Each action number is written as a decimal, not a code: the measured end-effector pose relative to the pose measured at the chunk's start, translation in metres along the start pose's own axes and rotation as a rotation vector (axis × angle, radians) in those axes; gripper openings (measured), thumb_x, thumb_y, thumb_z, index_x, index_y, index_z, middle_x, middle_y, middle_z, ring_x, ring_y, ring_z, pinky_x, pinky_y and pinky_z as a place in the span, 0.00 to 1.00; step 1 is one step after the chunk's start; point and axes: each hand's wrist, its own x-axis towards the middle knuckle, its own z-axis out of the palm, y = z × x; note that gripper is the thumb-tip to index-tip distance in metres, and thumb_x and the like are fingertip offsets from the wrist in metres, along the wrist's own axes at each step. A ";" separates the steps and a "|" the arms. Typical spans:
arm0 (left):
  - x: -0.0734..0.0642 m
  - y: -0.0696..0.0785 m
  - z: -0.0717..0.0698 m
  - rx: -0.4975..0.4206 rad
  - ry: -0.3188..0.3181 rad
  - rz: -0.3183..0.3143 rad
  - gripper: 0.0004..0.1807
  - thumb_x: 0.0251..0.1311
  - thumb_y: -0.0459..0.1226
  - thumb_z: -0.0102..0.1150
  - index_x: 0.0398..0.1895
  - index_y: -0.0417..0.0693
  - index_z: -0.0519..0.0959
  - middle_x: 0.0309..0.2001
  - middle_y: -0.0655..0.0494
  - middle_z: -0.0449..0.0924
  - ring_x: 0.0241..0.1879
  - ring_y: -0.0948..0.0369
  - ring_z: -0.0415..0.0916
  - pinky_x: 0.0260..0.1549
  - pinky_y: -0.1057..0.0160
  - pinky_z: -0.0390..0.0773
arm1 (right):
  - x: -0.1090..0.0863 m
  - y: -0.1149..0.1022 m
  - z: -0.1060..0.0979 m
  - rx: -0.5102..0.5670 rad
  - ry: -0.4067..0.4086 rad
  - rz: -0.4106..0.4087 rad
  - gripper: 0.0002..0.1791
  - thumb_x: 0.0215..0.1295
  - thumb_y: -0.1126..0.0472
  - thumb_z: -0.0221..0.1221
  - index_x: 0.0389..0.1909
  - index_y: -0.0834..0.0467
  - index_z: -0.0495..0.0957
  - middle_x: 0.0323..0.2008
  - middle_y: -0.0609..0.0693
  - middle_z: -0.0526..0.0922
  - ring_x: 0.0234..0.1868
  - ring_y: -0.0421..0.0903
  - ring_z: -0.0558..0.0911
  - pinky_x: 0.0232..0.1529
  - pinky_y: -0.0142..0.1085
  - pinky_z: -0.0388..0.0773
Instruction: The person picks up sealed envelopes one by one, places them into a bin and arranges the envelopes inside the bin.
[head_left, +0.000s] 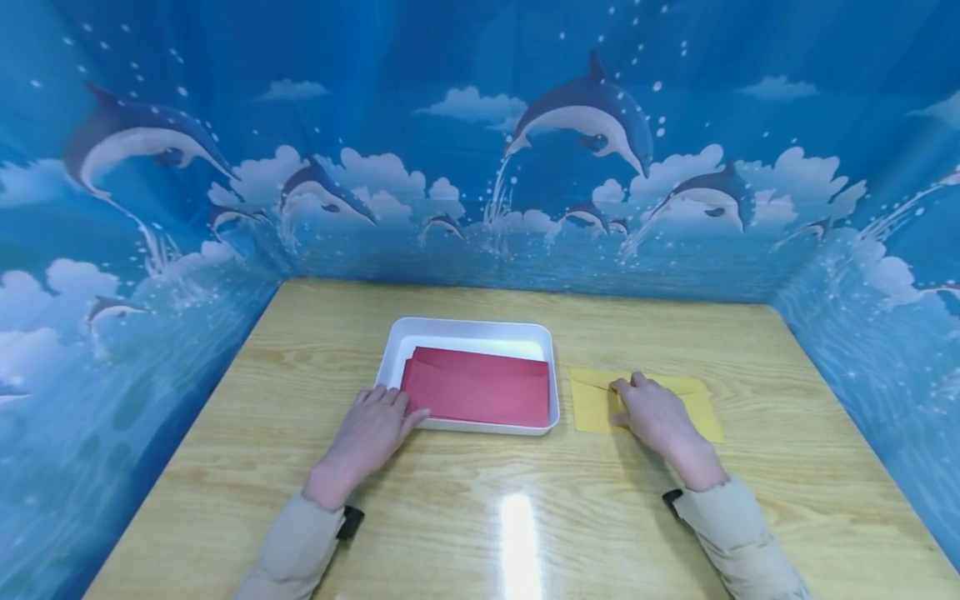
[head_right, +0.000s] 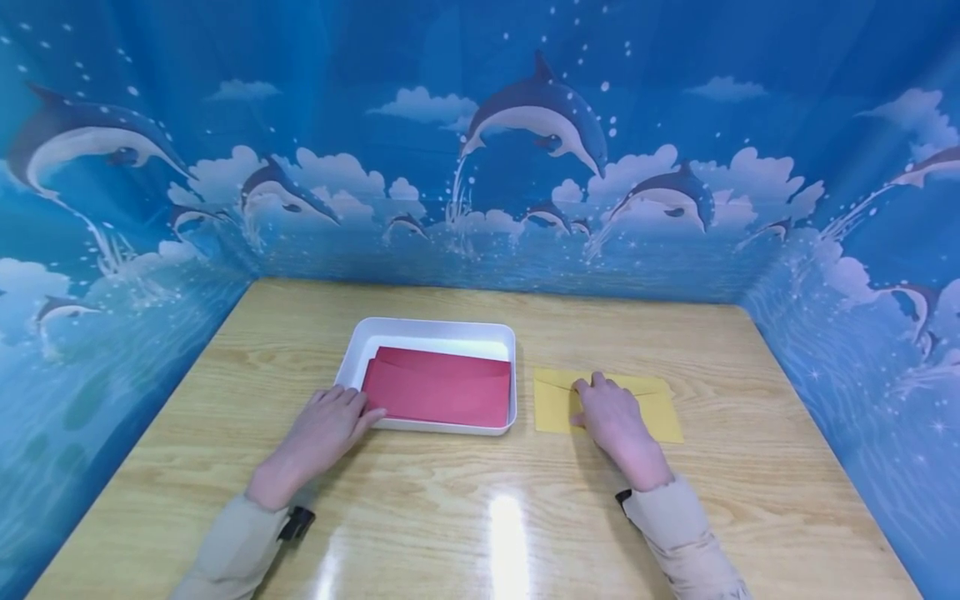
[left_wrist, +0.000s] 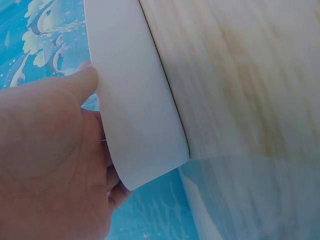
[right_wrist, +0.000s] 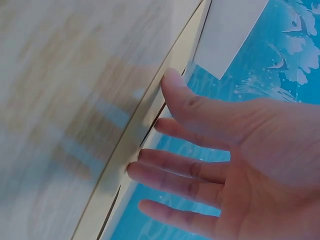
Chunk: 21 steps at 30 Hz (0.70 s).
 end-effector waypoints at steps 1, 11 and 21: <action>0.000 0.000 0.000 0.002 0.002 0.000 0.19 0.75 0.50 0.52 0.36 0.43 0.77 0.33 0.51 0.76 0.41 0.50 0.73 0.49 0.49 0.70 | 0.000 0.001 -0.001 0.005 0.000 0.000 0.31 0.61 0.55 0.71 0.59 0.69 0.76 0.41 0.63 0.77 0.31 0.51 0.78 0.28 0.42 0.78; 0.001 -0.001 0.002 0.005 0.009 0.012 0.19 0.75 0.50 0.52 0.35 0.44 0.77 0.33 0.52 0.76 0.40 0.51 0.72 0.49 0.50 0.70 | 0.012 0.027 -0.002 0.091 0.203 -0.005 0.21 0.62 0.62 0.69 0.55 0.66 0.80 0.49 0.65 0.83 0.48 0.65 0.82 0.43 0.57 0.80; 0.000 -0.001 0.001 0.003 0.012 0.009 0.19 0.75 0.50 0.52 0.35 0.43 0.76 0.34 0.50 0.77 0.42 0.49 0.74 0.50 0.48 0.70 | 0.021 0.038 0.001 0.140 0.035 -0.001 0.26 0.60 0.65 0.70 0.58 0.70 0.77 0.51 0.66 0.78 0.51 0.65 0.80 0.51 0.57 0.78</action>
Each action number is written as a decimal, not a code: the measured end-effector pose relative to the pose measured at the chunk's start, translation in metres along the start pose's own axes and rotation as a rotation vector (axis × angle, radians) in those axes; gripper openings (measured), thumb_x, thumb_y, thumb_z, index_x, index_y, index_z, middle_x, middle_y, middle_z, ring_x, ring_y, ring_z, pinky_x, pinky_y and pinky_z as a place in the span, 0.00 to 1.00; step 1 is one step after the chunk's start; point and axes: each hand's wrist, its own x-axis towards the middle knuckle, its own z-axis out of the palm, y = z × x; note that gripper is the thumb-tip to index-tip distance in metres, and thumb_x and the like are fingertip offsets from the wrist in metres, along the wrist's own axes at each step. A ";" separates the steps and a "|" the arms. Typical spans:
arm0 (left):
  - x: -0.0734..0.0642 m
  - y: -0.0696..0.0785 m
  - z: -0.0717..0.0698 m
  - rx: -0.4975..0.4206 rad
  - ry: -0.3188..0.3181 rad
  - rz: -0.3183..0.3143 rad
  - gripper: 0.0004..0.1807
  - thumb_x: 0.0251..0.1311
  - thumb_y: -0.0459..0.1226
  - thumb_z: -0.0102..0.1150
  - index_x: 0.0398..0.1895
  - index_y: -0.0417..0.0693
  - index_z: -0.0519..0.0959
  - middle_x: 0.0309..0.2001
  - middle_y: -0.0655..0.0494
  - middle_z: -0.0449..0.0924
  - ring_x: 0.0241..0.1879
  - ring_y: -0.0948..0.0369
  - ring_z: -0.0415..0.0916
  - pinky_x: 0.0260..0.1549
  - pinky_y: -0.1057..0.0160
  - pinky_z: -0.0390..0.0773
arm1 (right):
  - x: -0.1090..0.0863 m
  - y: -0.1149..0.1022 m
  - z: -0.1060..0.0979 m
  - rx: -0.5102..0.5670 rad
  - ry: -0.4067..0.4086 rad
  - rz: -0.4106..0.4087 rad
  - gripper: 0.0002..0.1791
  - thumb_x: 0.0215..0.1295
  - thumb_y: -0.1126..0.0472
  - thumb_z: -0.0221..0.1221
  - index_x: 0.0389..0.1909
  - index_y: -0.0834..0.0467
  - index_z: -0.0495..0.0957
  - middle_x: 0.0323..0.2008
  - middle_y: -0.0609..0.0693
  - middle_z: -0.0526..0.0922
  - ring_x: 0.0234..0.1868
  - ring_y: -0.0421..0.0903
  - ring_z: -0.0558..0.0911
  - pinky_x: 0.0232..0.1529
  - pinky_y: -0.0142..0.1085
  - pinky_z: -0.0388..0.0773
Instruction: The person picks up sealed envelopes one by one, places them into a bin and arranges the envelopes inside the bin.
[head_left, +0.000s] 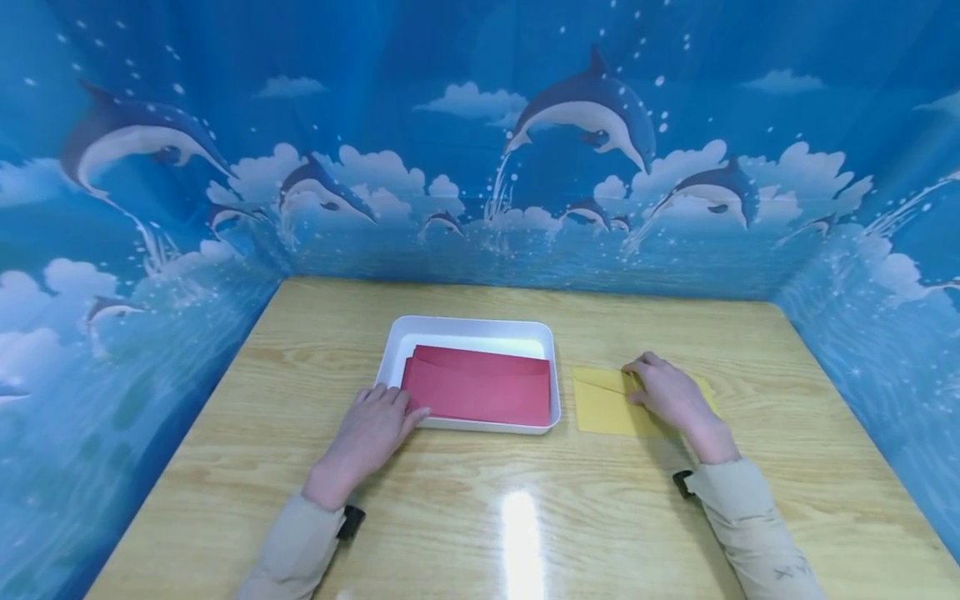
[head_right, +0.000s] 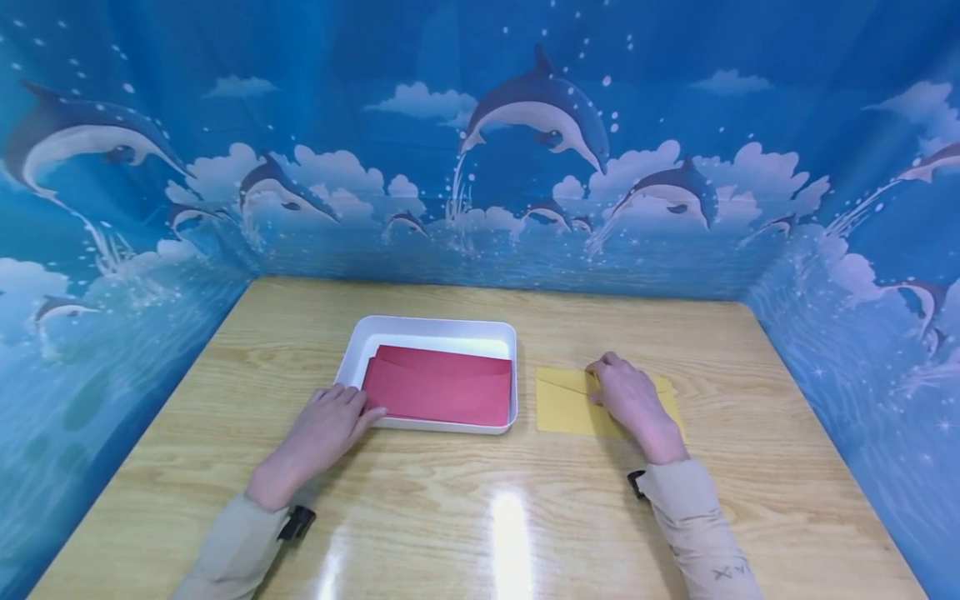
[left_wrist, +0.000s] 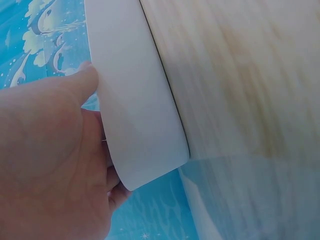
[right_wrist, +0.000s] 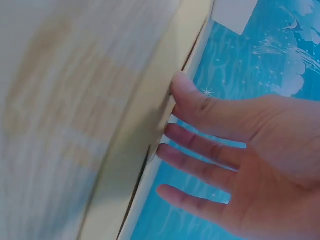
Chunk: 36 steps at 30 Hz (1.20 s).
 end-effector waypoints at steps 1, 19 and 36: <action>0.000 0.000 0.000 0.000 0.000 -0.001 0.19 0.75 0.50 0.53 0.35 0.43 0.77 0.34 0.50 0.77 0.42 0.49 0.74 0.50 0.48 0.70 | 0.000 0.000 -0.001 0.003 -0.011 0.003 0.26 0.59 0.65 0.70 0.57 0.71 0.77 0.50 0.66 0.78 0.50 0.65 0.80 0.51 0.57 0.77; 0.000 -0.002 0.001 0.027 -0.021 -0.004 0.19 0.75 0.50 0.52 0.40 0.41 0.78 0.35 0.50 0.77 0.42 0.50 0.74 0.52 0.49 0.70 | -0.008 0.005 -0.010 0.150 -0.157 0.045 0.27 0.58 0.60 0.73 0.50 0.69 0.71 0.44 0.61 0.77 0.45 0.57 0.76 0.47 0.51 0.74; -0.001 0.001 -0.001 0.015 0.020 0.018 0.19 0.74 0.48 0.54 0.38 0.40 0.78 0.33 0.50 0.77 0.42 0.49 0.75 0.49 0.49 0.70 | -0.005 0.008 -0.017 0.136 0.054 -0.010 0.08 0.74 0.68 0.55 0.49 0.65 0.78 0.46 0.62 0.84 0.46 0.60 0.83 0.44 0.54 0.78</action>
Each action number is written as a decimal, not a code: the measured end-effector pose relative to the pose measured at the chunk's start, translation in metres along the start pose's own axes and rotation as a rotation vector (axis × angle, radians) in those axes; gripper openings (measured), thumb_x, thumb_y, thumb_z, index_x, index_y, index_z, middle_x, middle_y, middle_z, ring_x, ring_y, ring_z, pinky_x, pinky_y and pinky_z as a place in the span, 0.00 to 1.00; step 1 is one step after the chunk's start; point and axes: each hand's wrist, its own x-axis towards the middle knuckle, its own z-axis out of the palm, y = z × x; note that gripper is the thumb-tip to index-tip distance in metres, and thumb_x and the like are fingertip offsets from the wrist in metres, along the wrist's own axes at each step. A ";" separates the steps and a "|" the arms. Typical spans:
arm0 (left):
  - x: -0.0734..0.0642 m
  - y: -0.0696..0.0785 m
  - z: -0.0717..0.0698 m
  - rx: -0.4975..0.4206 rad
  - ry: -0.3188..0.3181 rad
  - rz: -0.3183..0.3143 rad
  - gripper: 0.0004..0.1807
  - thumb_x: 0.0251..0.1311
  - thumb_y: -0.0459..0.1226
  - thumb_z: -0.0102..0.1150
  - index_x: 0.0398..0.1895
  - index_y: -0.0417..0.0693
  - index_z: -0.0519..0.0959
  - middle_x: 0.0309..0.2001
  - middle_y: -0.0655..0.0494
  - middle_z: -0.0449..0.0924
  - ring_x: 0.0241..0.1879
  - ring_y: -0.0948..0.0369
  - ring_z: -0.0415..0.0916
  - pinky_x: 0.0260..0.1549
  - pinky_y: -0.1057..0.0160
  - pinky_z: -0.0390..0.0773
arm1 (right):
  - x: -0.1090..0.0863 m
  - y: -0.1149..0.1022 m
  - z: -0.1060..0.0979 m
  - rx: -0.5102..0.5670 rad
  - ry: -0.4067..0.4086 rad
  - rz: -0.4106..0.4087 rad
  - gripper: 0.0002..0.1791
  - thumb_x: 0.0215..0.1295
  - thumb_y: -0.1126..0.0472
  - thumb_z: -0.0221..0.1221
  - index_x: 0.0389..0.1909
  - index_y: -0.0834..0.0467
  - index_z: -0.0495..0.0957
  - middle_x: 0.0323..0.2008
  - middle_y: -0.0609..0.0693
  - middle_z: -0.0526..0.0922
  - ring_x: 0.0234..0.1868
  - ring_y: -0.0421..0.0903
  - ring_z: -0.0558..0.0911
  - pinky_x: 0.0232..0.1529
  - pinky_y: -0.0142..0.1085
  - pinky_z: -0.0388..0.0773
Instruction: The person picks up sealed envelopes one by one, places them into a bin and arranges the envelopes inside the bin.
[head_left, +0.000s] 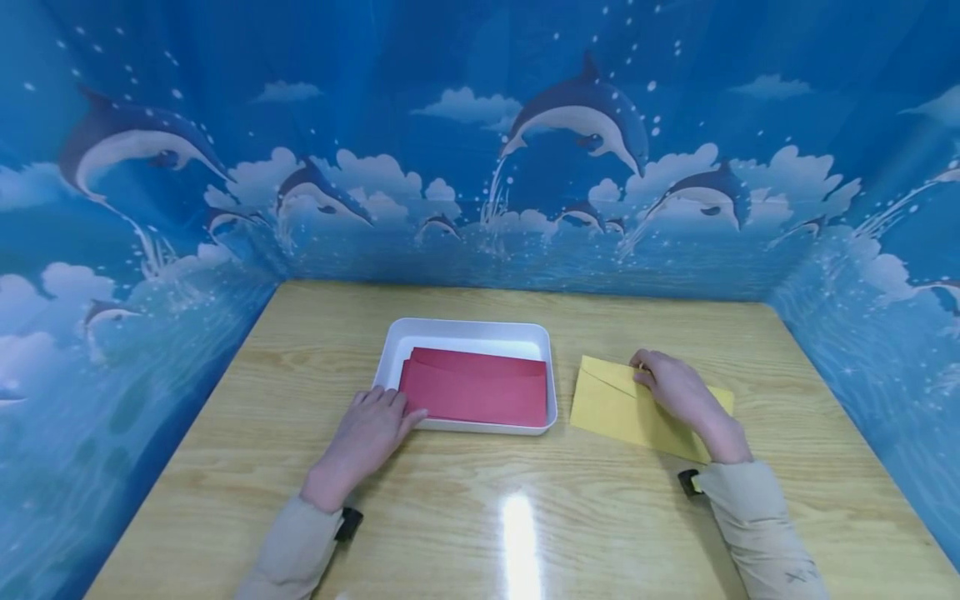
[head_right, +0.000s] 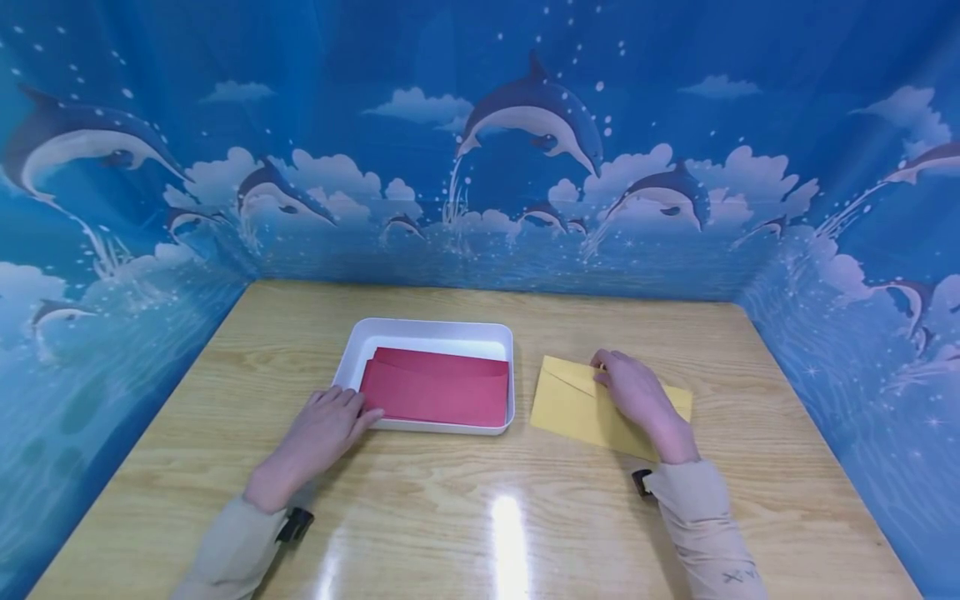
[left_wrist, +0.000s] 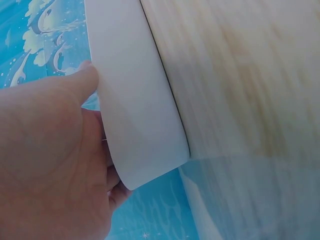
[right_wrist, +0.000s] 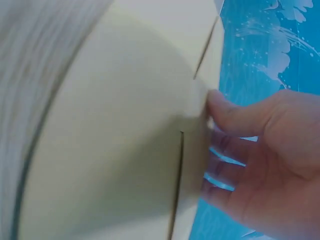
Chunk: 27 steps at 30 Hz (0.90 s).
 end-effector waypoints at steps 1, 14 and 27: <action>0.000 0.000 0.000 0.001 0.001 0.000 0.19 0.74 0.48 0.54 0.38 0.40 0.78 0.33 0.50 0.77 0.42 0.49 0.75 0.50 0.49 0.70 | 0.001 -0.001 0.000 0.001 0.008 0.001 0.08 0.75 0.68 0.53 0.49 0.65 0.78 0.46 0.62 0.84 0.46 0.60 0.83 0.44 0.54 0.77; -0.001 -0.001 0.001 -0.024 0.011 -0.006 0.19 0.74 0.49 0.54 0.38 0.40 0.79 0.33 0.49 0.78 0.41 0.49 0.74 0.48 0.50 0.70 | 0.000 -0.009 0.004 -0.041 0.209 -0.055 0.11 0.77 0.65 0.53 0.43 0.68 0.81 0.37 0.60 0.83 0.40 0.58 0.82 0.43 0.53 0.79; -0.001 0.000 0.001 -0.019 0.000 -0.007 0.19 0.74 0.48 0.54 0.38 0.40 0.78 0.34 0.49 0.78 0.41 0.49 0.73 0.49 0.49 0.70 | 0.001 -0.013 0.001 -0.224 0.570 -0.207 0.09 0.70 0.64 0.61 0.33 0.67 0.81 0.28 0.58 0.80 0.29 0.57 0.78 0.32 0.49 0.73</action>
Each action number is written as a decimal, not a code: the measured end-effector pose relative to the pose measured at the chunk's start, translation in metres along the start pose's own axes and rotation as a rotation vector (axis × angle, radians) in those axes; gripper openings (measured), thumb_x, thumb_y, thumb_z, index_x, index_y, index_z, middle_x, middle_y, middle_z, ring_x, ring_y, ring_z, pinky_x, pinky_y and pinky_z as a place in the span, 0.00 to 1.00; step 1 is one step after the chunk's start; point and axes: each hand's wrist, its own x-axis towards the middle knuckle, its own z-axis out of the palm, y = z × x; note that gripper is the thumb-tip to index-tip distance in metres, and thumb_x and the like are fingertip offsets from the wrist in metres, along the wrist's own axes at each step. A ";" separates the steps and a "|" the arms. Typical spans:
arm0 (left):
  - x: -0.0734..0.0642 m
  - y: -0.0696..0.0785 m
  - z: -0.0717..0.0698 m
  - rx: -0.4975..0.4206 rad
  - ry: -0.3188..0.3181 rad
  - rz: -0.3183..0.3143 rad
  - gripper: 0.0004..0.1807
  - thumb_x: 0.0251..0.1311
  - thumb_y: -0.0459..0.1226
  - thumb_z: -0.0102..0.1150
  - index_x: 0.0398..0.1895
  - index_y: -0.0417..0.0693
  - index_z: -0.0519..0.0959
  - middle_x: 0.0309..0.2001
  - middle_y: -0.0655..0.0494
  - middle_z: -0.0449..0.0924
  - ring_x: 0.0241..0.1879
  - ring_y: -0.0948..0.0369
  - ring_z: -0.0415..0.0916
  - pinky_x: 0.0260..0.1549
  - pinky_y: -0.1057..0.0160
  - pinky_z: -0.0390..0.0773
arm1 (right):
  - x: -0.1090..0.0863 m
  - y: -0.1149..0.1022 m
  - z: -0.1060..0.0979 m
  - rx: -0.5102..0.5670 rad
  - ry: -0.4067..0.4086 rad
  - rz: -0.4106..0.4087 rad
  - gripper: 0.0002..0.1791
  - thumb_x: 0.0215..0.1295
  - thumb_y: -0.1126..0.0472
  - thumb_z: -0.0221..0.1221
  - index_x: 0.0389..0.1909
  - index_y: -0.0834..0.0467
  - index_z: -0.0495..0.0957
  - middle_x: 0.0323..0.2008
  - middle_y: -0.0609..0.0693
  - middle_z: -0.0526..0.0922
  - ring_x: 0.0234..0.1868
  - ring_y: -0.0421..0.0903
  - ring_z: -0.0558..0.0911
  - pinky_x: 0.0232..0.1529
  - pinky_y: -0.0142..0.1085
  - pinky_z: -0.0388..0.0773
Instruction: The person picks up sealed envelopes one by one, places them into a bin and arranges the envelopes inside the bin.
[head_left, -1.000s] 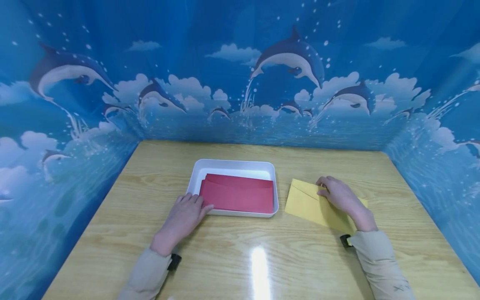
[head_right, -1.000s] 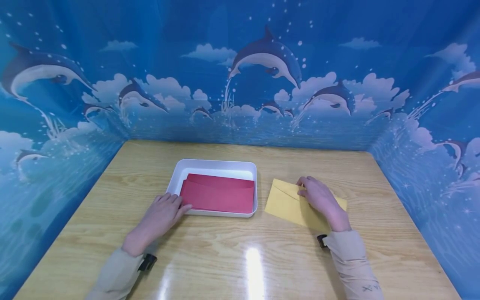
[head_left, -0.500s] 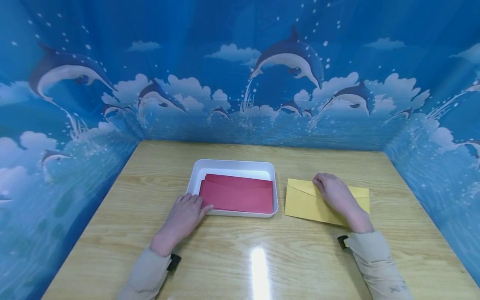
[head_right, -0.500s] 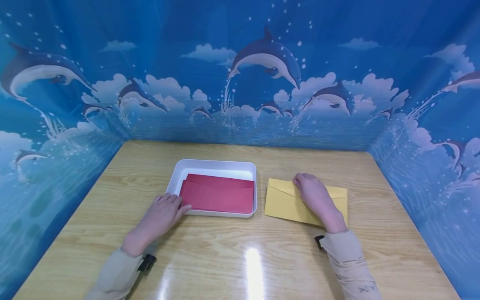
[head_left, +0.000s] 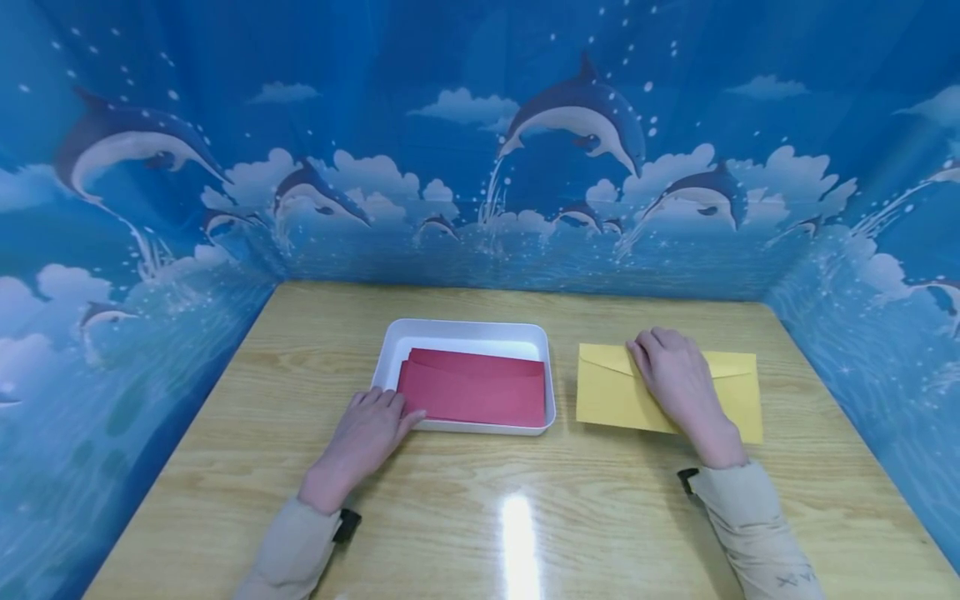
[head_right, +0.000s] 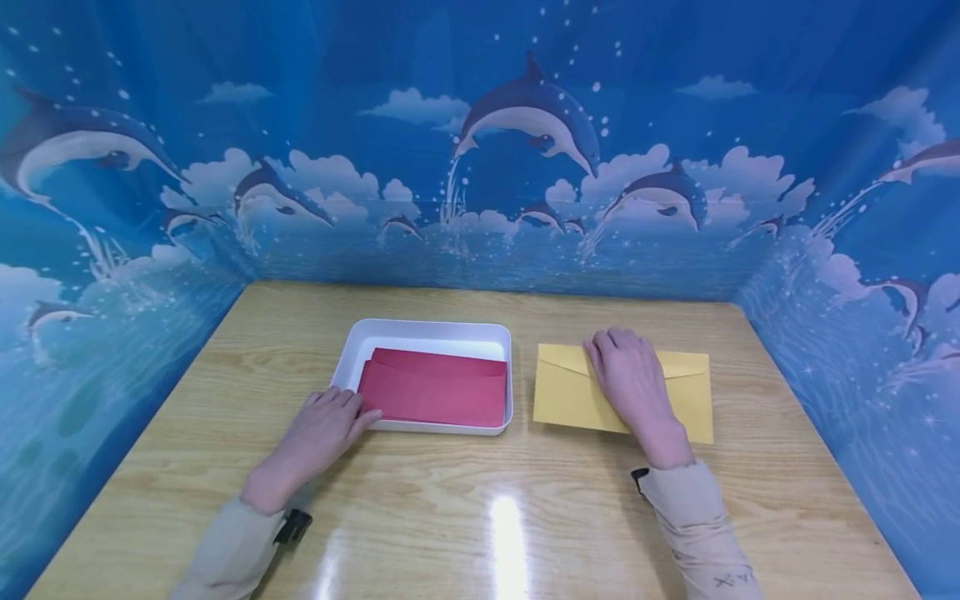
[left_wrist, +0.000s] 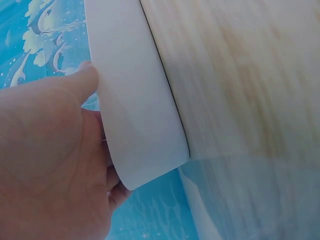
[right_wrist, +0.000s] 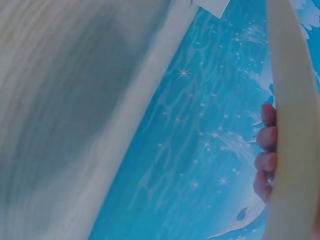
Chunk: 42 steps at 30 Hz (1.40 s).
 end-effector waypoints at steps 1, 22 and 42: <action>0.000 0.000 0.000 0.001 -0.001 -0.001 0.19 0.74 0.48 0.54 0.38 0.40 0.78 0.34 0.49 0.78 0.41 0.49 0.74 0.49 0.49 0.70 | 0.001 -0.001 -0.001 -0.006 0.012 -0.006 0.09 0.70 0.64 0.62 0.33 0.66 0.81 0.28 0.58 0.80 0.29 0.57 0.78 0.31 0.48 0.72; -0.001 0.000 0.001 0.022 0.005 0.010 0.18 0.74 0.49 0.54 0.36 0.42 0.78 0.31 0.52 0.76 0.38 0.51 0.72 0.45 0.52 0.70 | 0.064 -0.067 -0.008 0.051 0.148 -0.077 0.11 0.74 0.59 0.59 0.35 0.63 0.80 0.31 0.56 0.79 0.31 0.56 0.74 0.31 0.42 0.62; 0.002 -0.003 0.003 0.012 -0.003 0.003 0.20 0.75 0.50 0.52 0.38 0.42 0.78 0.37 0.49 0.79 0.44 0.48 0.76 0.50 0.48 0.71 | 0.101 -0.162 0.035 0.339 -0.001 -0.234 0.14 0.69 0.80 0.52 0.51 0.68 0.77 0.42 0.59 0.78 0.44 0.55 0.77 0.48 0.42 0.78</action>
